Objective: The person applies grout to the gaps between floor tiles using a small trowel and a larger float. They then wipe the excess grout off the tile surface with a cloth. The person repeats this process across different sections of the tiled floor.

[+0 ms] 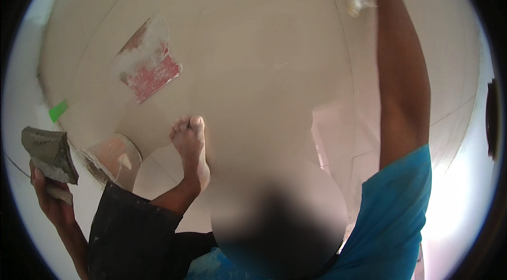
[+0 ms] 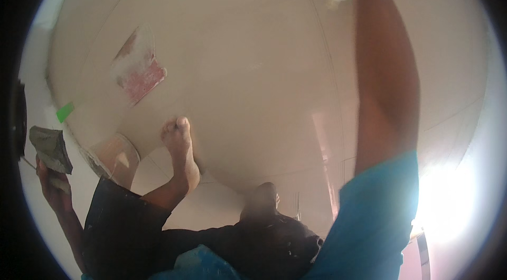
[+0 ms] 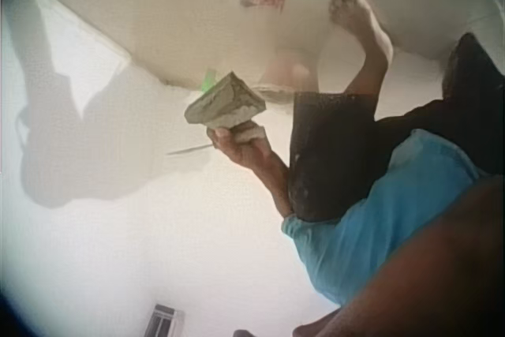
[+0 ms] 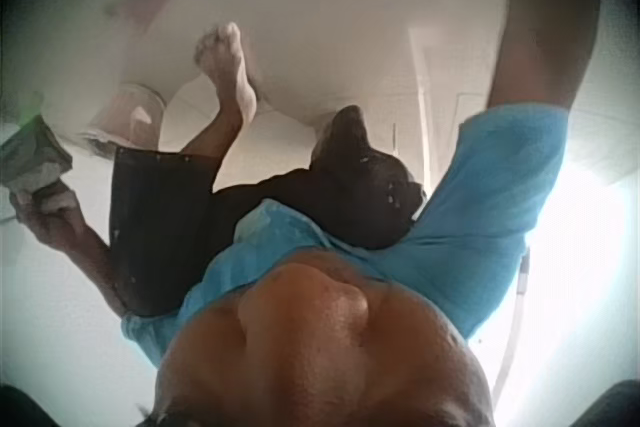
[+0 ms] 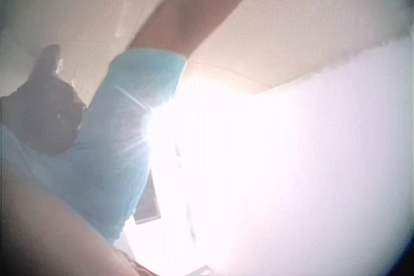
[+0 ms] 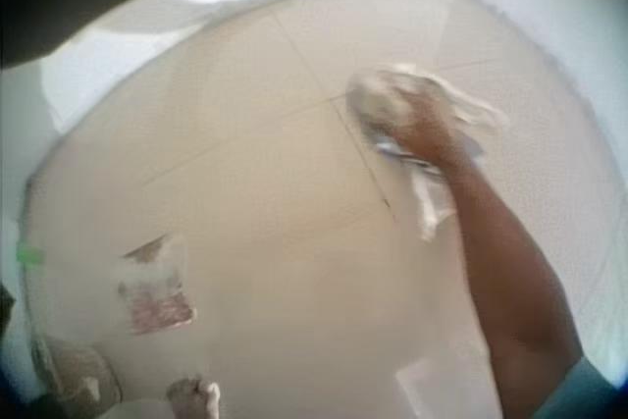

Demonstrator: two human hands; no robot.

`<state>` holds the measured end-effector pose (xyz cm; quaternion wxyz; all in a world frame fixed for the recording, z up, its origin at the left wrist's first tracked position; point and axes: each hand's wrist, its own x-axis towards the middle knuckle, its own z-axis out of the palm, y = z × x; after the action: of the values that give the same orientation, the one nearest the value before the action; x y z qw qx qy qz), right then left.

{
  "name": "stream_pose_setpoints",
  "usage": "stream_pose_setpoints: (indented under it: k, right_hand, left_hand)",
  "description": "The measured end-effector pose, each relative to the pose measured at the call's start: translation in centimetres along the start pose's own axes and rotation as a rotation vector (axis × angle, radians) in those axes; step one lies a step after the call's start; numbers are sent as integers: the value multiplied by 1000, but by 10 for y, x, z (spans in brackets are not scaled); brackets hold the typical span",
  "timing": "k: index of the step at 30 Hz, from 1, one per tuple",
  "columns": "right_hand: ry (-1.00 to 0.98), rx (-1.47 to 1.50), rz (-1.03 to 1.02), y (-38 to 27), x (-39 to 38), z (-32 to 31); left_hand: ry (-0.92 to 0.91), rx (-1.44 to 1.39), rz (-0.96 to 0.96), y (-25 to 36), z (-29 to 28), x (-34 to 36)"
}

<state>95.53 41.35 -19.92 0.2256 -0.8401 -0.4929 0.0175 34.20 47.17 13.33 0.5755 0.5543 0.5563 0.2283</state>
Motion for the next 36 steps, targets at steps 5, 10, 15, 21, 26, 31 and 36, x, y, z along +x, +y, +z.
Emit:
stream_pose_setpoints:
  k: [5,10,15,21,26,31,36]
  right_hand:
    - [-179,176,-444,-146,-4,63]
    - [-291,219,-852,-187,-129,31]
    - [-534,420,-479,-95,-322,-84]
    - [191,-428,339,98,-545,-200]
    - [820,-53,1091,118,-612,-296]
    - [536,-287,572,12,-527,-271]
    - [-439,269,-72,-181,-414,-89]
  left_hand:
    - [127,-67,-70,6,13,11]
    - [-79,-135,-104,14,37,1]
    - [-232,-49,-57,27,61,-13]
    - [-86,14,2,10,90,-26]
    - [-128,60,48,18,104,-37]
    - [96,60,37,28,102,-43]
    - [-102,-188,-74,32,119,-44]
